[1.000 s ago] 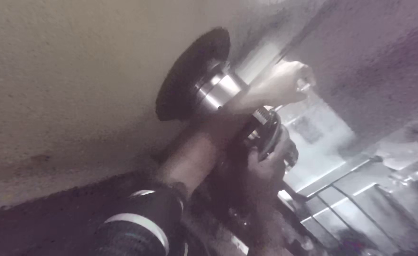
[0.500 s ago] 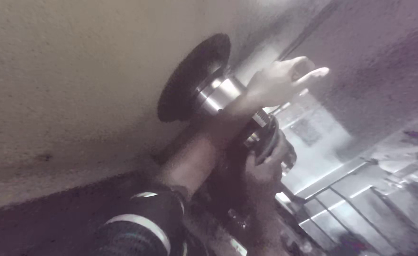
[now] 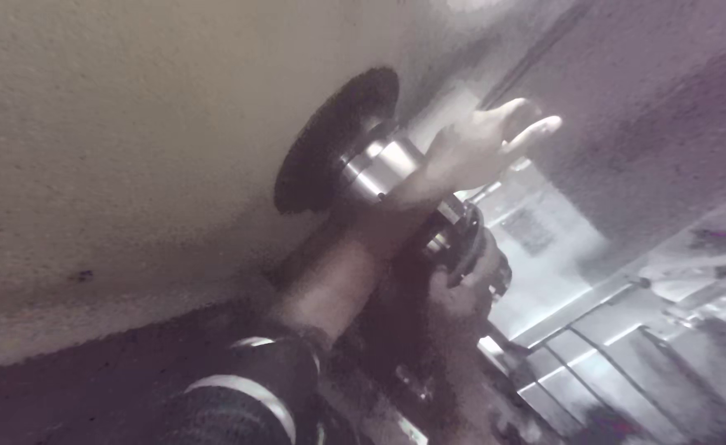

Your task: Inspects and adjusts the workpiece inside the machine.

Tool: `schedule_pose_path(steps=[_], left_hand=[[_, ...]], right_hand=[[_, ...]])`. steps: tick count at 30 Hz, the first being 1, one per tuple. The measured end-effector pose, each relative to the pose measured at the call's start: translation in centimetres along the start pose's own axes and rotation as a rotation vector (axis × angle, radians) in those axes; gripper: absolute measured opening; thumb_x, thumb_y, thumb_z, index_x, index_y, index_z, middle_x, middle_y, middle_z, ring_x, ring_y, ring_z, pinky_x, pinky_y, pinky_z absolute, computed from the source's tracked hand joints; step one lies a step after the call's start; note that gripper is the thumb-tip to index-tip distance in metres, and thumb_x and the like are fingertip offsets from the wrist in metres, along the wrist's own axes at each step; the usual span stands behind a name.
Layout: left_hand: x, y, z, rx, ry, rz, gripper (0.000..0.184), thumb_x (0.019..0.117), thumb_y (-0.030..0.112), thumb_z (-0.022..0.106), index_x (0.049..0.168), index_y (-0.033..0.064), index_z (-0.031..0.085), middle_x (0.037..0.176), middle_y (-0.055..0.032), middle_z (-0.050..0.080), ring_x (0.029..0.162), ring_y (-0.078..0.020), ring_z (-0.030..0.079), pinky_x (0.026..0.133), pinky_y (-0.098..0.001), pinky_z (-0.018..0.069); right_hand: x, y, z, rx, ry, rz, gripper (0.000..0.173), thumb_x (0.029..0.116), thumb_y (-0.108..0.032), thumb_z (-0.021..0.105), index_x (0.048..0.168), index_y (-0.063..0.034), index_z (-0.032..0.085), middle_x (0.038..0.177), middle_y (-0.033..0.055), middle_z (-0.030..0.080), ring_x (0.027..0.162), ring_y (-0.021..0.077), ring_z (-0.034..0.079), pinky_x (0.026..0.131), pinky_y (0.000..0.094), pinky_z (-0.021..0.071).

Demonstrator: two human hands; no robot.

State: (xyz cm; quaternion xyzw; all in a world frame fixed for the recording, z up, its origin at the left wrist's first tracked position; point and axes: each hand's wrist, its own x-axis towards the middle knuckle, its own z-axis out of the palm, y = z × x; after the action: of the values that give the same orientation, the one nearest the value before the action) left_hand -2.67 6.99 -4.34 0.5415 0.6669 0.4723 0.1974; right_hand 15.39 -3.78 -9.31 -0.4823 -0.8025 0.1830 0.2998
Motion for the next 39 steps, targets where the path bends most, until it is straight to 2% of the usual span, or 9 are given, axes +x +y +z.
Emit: schedule_pose_path(steps=[9,12,15,19,21,25,27,32,39], left_hand=[[0.1,-0.2,0.2,-0.018,0.022,-0.051,0.048,0.1061,0.055,0.042,0.139,0.0262,0.062,0.109,-0.0017,0.074,0.099,-0.0185,0.071,0.089,-0.0485,0.0569],[0.2,-0.6,0.3,-0.022,0.063,-0.018,0.048,0.1071,0.054,0.04,0.136,0.0249,0.064,0.105,0.0006,0.074,0.094,-0.0163,0.071,0.087,-0.0478,0.0575],[0.1,-0.8,0.3,-0.029,0.08,-0.01,0.051,0.1079,0.054,0.038,0.136,0.0212,0.064,0.106,-0.0003,0.075,0.094,-0.0169,0.07,0.088,-0.0475,0.0566],[0.3,-1.1,0.3,-0.025,0.097,-0.017,0.05,0.1073,0.053,0.04,0.134,0.0203,0.066,0.11,-0.0023,0.075,0.1,-0.0177,0.071,0.093,-0.0478,0.0561],[0.5,-1.1,0.7,-0.033,0.106,-0.035,0.05,0.1069,0.055,0.04,0.135,0.0219,0.066,0.112,-0.0028,0.074,0.103,-0.0173,0.071,0.095,-0.0474,0.0559],[0.0,-0.9,0.9,-0.148,0.241,0.021,0.045,0.1088,0.045,0.043,0.122,0.0129,0.071,0.105,-0.0037,0.075,0.095,-0.0138,0.072,0.09,-0.0402,0.0578],[0.1,-1.2,1.3,-0.179,0.338,0.109,0.041,0.1085,0.037,0.047,0.115,0.0052,0.073,0.1,-0.0081,0.076,0.089,-0.0142,0.072,0.086,-0.0375,0.0589],[-3.7,1.1,-0.2,-0.032,0.353,0.084,0.039,0.1076,0.035,0.05,0.12,0.0053,0.071,0.108,-0.0111,0.075,0.099,-0.0194,0.071,0.095,-0.0425,0.0549],[-21.2,10.7,3.3,-0.138,0.081,0.16,0.026,0.1043,0.02,0.057,0.114,0.0008,0.071,0.101,-0.0141,0.073,0.087,-0.0205,0.069,0.084,-0.045,0.0567]], right_hand=[[-1.0,-1.2,0.3,-0.03,0.045,0.046,0.066,0.088,-0.01,0.063,0.15,-0.0008,0.044,0.096,0.0172,0.072,0.073,0.0232,0.068,0.067,0.0424,0.0573],[-2.0,-0.5,0.4,-0.006,0.066,-0.062,0.065,0.0877,-0.015,0.059,0.147,0.0054,0.045,0.106,0.0185,0.07,0.083,0.0182,0.069,0.075,0.0364,0.0583],[-4.8,-0.7,-2.5,0.075,-0.008,-0.067,0.068,0.0927,-0.027,0.057,0.146,0.0132,0.042,0.134,0.0293,0.059,0.122,0.0235,0.061,0.106,0.0352,0.0479],[-9.2,-0.8,-9.1,0.384,-0.003,-0.044,0.073,0.0942,-0.027,0.061,0.146,0.0173,0.036,0.144,0.0216,0.054,0.125,-0.0004,0.055,0.105,0.0159,0.0454],[-11.5,-1.8,-13.7,0.577,-0.01,0.043,0.072,0.0948,-0.016,0.063,0.151,0.013,0.029,0.147,0.0088,0.051,0.121,-0.004,0.056,0.102,0.0175,0.0501],[-16.2,-3.0,-19.8,0.781,0.083,0.066,0.064,0.0992,-0.028,0.066,0.156,-0.0171,0.037,0.141,-0.0171,0.059,0.115,-0.0033,0.062,0.098,0.0189,0.0546],[-18.3,-3.5,-22.1,0.897,0.121,0.056,0.061,0.0989,-0.028,0.067,0.154,-0.0256,0.042,0.126,-0.0137,0.068,0.102,0.0031,0.068,0.088,0.0226,0.0593],[-23.6,-5.0,-25.9,0.911,0.222,0.018,0.058,0.1004,-0.029,0.065,0.154,-0.0312,0.042,0.126,-0.015,0.068,0.099,0.0023,0.069,0.084,0.0221,0.0603],[-30.2,-6.4,-29.0,0.989,0.269,-0.062,0.058,0.1015,-0.025,0.063,0.155,-0.0285,0.041,0.128,-0.0107,0.068,0.101,0.0055,0.07,0.087,0.025,0.0603]])
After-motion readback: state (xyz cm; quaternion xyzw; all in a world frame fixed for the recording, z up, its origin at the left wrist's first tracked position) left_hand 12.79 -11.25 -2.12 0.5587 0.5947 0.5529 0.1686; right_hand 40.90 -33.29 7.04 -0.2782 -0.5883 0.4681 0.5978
